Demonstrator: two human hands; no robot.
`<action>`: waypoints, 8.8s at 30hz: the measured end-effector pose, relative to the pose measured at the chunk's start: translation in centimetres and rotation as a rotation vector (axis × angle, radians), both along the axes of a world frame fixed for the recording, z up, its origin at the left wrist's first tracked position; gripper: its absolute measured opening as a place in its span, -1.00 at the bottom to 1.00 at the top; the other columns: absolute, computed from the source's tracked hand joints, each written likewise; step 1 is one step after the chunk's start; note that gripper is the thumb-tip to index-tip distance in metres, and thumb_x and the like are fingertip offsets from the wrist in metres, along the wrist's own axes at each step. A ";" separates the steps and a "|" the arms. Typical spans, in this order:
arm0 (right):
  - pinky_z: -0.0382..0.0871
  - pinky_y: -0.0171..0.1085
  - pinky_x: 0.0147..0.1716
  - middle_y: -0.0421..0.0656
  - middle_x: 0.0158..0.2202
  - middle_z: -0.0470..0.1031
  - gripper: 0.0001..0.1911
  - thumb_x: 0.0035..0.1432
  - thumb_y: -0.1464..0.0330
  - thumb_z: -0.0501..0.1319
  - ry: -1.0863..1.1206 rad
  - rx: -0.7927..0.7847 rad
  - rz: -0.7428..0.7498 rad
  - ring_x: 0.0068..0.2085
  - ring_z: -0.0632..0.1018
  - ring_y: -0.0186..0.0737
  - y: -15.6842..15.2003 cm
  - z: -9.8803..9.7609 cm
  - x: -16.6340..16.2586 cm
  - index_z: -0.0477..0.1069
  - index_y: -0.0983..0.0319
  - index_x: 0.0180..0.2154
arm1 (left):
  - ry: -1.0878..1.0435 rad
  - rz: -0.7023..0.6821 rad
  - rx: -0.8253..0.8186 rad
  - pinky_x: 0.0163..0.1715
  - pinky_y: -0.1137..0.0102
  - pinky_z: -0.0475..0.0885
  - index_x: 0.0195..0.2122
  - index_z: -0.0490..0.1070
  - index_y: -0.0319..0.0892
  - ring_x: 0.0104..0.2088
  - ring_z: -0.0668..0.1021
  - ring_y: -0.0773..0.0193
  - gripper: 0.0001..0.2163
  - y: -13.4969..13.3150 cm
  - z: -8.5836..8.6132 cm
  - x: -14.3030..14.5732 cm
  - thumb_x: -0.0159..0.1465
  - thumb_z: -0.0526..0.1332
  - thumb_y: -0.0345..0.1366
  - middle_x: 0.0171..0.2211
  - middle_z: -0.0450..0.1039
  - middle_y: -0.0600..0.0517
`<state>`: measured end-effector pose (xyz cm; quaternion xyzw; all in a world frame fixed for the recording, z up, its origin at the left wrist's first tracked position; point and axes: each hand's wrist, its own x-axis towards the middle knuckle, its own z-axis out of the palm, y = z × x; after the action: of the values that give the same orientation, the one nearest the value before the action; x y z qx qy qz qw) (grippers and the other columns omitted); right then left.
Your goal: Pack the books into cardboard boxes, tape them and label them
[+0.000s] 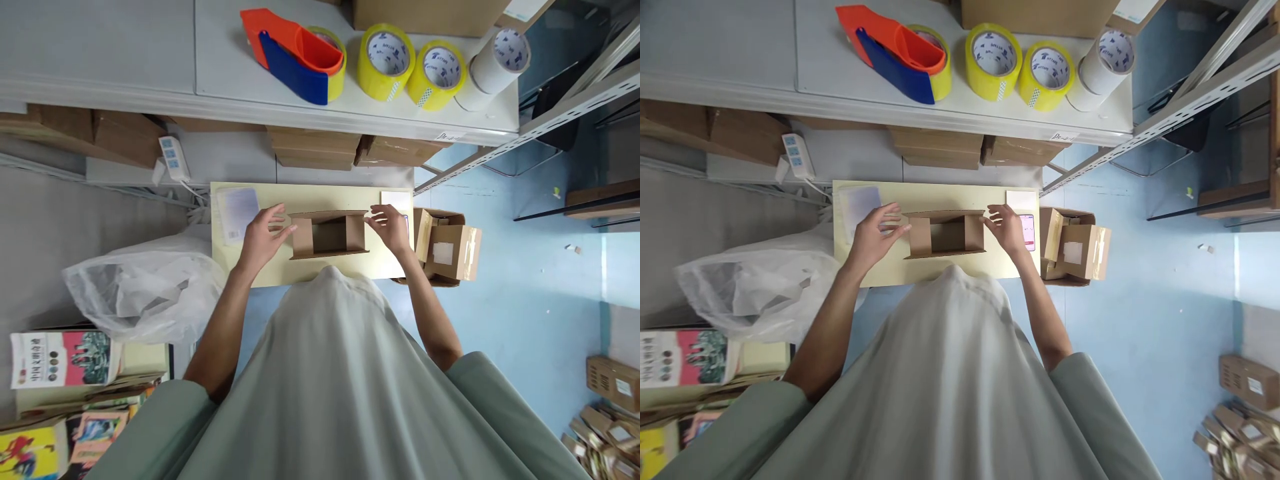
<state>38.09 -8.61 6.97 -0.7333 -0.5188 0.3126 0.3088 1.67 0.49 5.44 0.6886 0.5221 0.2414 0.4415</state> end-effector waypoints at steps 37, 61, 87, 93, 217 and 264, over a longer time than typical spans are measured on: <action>0.41 0.29 0.37 0.11 0.43 0.45 -0.29 0.35 0.19 0.47 -0.387 -0.047 0.527 0.40 0.49 0.32 -1.0 2.7 -1.1 0.35 0.15 0.42 | 0.328 -0.395 0.199 0.36 -0.03 0.46 0.38 0.40 -0.06 0.33 0.48 -0.19 -0.39 -1.2 3.4 1.1 0.35 0.51 -0.10 0.31 0.46 -0.17; 0.56 -0.07 0.02 -0.01 0.19 0.70 -0.54 0.59 0.53 0.05 -0.573 0.086 0.586 0.15 0.64 0.00 -3.4 -1.5 -1.7 0.66 0.13 0.20 | 0.312 -0.351 0.363 0.13 0.05 0.57 0.10 0.71 -0.02 0.08 0.67 0.01 -0.64 -4.6 -0.8 2.0 0.61 0.08 -0.37 0.10 0.69 -0.15; 0.62 -0.10 -0.05 -0.08 0.05 0.72 -0.69 0.59 0.39 0.21 -0.505 0.032 0.502 0.07 0.61 -0.02 -2.3 -1.8 -2.4 0.76 0.05 -0.06 | 0.322 -0.316 0.381 0.04 0.16 0.60 -0.03 0.73 0.01 -0.02 0.65 0.06 -0.68 -4.0 -1.7 2.2 0.55 0.13 -0.38 -0.05 0.69 -0.10; 0.63 -0.09 -0.10 -0.08 0.01 0.73 -0.69 0.56 0.43 0.22 -0.515 0.057 0.488 0.04 0.62 -0.01 -2.4 -2.2 -2.5 0.76 0.04 -0.07 | 0.314 -0.374 0.374 -0.01 0.17 0.59 -0.06 0.73 -0.02 -0.04 0.63 0.05 -0.69 -3.2 -1.3 2.2 0.54 0.15 -0.40 -0.08 0.67 -0.11; 0.51 -0.17 -0.35 -0.16 -0.36 0.68 -0.53 0.36 -0.16 0.35 -0.730 -0.383 0.793 -0.32 0.69 -0.05 3.2 21.6 -19.7 0.55 0.10 -0.14 | -0.848 0.132 -0.416 -0.22 0.23 0.64 -0.15 0.69 -0.12 -0.26 0.69 0.14 -0.58 -6.1 4.9 -5.8 0.33 0.45 0.18 -0.27 0.70 -0.05; 0.21 -0.20 -0.37 -0.09 -0.42 0.62 -0.37 0.40 -0.26 0.21 -0.947 -1.050 0.632 -0.35 0.60 -0.09 11.4 22.1 -21.5 0.45 0.14 -0.37 | -0.575 0.151 -0.064 0.31 0.04 0.60 0.46 0.30 -0.06 0.28 0.62 -0.07 -0.32 -9.3 -5.9 2.3 0.34 0.42 -0.16 0.36 0.46 -0.18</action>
<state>16.56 2.84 29.12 -0.6561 -0.5642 0.2439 -0.4379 3.98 -8.80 -0.50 0.5372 0.4326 0.4420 0.5735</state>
